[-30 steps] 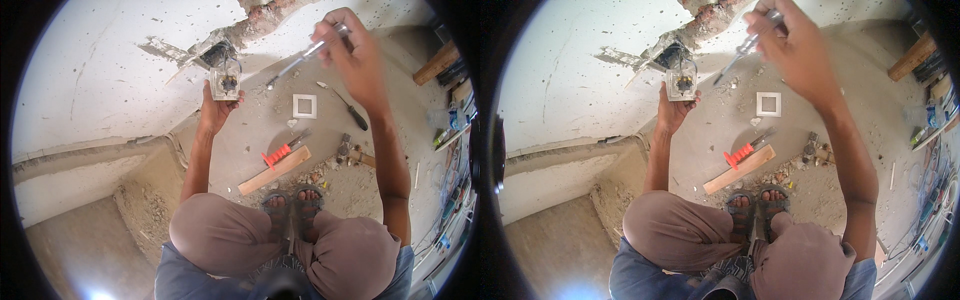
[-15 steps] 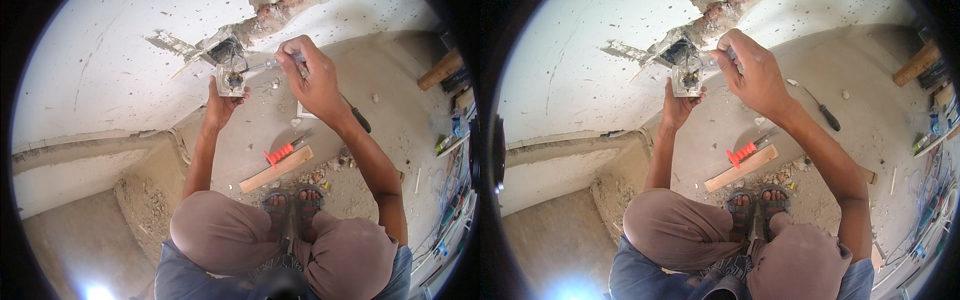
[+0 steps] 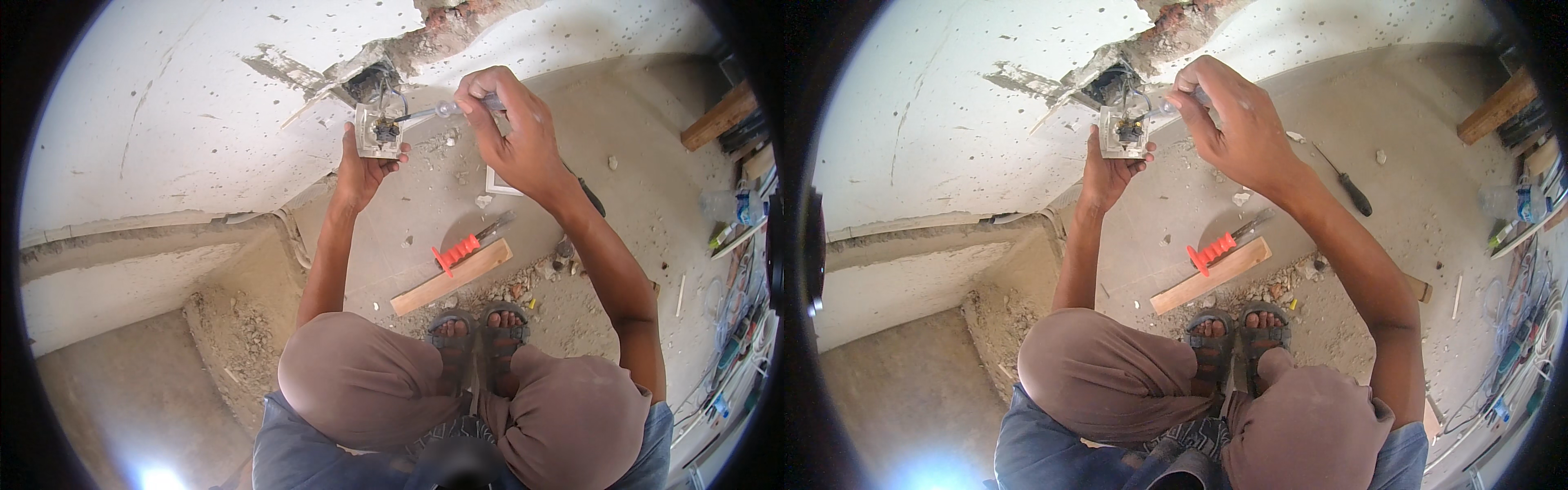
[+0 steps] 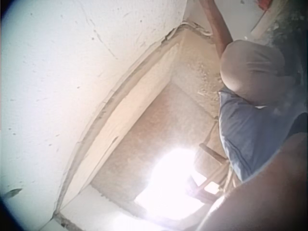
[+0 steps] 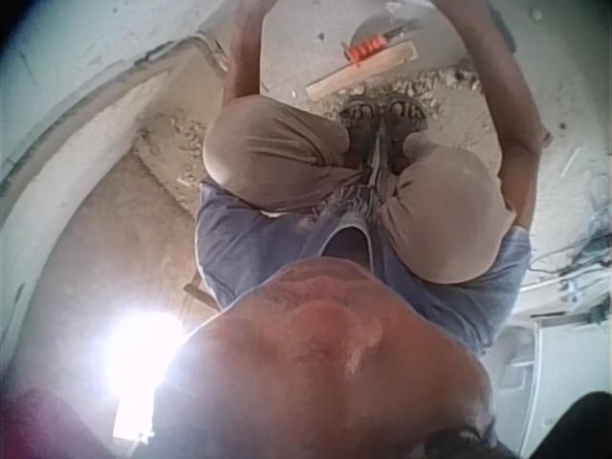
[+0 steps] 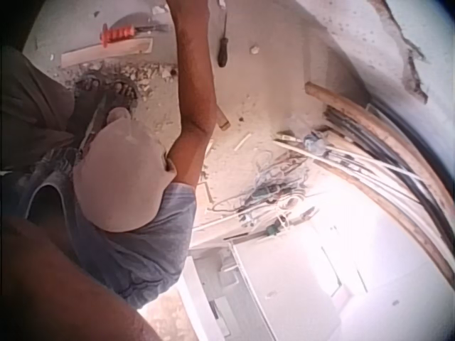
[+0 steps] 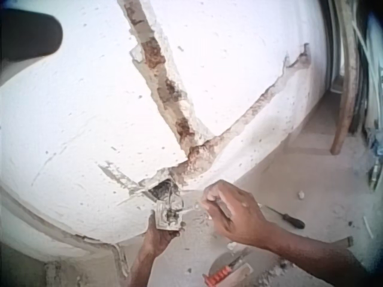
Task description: The person unscrews a mounting screw from a wall outlet box using a screwdriver, pulls the outlet body from the wall, and uses a tester to check the electrical terminals.
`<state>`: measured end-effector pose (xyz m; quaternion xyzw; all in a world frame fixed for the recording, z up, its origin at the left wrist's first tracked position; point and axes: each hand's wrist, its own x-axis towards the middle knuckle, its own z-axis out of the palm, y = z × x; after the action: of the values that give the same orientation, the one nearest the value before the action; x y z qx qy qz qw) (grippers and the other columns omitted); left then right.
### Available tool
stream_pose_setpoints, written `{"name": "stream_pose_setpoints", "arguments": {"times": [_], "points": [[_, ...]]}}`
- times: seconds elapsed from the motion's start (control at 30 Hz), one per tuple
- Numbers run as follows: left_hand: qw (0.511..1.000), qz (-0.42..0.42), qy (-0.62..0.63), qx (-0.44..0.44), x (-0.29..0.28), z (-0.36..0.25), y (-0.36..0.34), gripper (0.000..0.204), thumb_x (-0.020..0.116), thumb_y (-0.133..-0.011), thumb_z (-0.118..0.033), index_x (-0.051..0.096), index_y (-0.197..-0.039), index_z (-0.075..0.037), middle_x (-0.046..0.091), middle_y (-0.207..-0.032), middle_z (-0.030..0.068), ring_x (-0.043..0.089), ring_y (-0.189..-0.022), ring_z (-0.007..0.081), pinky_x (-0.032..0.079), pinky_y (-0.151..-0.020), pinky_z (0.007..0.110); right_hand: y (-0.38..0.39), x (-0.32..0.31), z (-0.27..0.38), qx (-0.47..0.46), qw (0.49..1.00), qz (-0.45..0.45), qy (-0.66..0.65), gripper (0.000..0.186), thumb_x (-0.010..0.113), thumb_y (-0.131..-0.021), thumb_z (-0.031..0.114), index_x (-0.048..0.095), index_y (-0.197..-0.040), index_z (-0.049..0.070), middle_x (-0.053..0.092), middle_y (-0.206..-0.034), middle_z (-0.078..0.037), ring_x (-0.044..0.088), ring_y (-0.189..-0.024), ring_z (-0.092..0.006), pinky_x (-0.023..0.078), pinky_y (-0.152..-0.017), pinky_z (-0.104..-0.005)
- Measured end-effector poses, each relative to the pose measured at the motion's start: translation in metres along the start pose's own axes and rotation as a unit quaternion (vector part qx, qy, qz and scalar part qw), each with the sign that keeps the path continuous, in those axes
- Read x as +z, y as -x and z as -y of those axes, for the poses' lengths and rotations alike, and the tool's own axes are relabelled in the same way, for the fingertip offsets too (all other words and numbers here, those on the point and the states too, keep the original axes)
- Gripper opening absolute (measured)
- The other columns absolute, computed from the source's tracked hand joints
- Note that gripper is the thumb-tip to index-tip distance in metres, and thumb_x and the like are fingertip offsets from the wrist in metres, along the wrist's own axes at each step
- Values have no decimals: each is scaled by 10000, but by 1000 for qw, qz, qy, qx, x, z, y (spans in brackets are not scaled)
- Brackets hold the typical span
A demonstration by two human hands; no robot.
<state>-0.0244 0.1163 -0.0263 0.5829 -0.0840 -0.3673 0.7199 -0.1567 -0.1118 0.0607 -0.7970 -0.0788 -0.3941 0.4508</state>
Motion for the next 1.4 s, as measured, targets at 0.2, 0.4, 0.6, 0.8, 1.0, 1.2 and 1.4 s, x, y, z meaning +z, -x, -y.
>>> {"name": "stream_pose_setpoints", "arguments": {"times": [0.2,0.4,0.6,0.8,1.0,1.2,1.4], "points": [[1000,15,12,-2,-2,1,-1,735,138,-1028,-619,461,-1360,-49,687,-1029,193,671,-835,225,521,-711,323,1,-4,-3,-9,999,31,-15,96,618,-934,87,554,-961,21,604,-852,-117,592,-711,-285,476,-656,-357],[1000,10,24,-18,5,-3,2,731,131,-1029,-615,461,-1359,-53,687,-1030,189,670,-834,223,521,-713,325,4,-7,-3,-2,999,35,-28,92,610,-942,92,554,-971,26,598,-846,-111,598,-714,-269,487,-679,-350],[1000,9,15,-18,6,-5,3,750,132,-1024,-624,472,-1346,-37,683,-1017,187,658,-840,224,507,-724,328,3,-10,-6,-6,999,44,-6,92,602,-947,90,547,-985,27,610,-867,-114,610,-730,-271,494,-695,-352],[1000,-3,7,-8,3,-1,-1,732,142,-1030,-611,464,-1363,-43,685,-1037,197,661,-839,229,509,-720,327,-2,-8,2,-10,1000,23,-3,143,611,-954,137,543,-1003,22,645,-840,-133,647,-735,-301,509,-688,-375],[999,-32,-27,1,0,3,1,752,136,-1027,-618,487,-1355,-39,682,-1047,186,651,-880,230,495,-771,334,-19,-20,26,113,971,154,143,195,593,-967,185,525,-951,3,618,-705,-177,625,-660,-380,475,-595,-439],[998,-39,-51,12,2,6,1,765,130,-1027,-621,495,-1351,-32,677,-1050,180,641,-898,234,484,-788,339,-15,-29,5,-3,987,146,62,152,605,-954,133,518,-934,9,506,-646,-144,470,-569,-327,422,-602,-369],[994,-75,-71,23,3,8,4,776,130,-1023,-630,507,-1333,-27,676,-1048,177,638,-901,235,480,-798,346,-18,-42,16,170,960,213,62,121,590,-951,105,531,-966,0,541,-752,-161,499,-657,-307,425,-636,-380]]}}
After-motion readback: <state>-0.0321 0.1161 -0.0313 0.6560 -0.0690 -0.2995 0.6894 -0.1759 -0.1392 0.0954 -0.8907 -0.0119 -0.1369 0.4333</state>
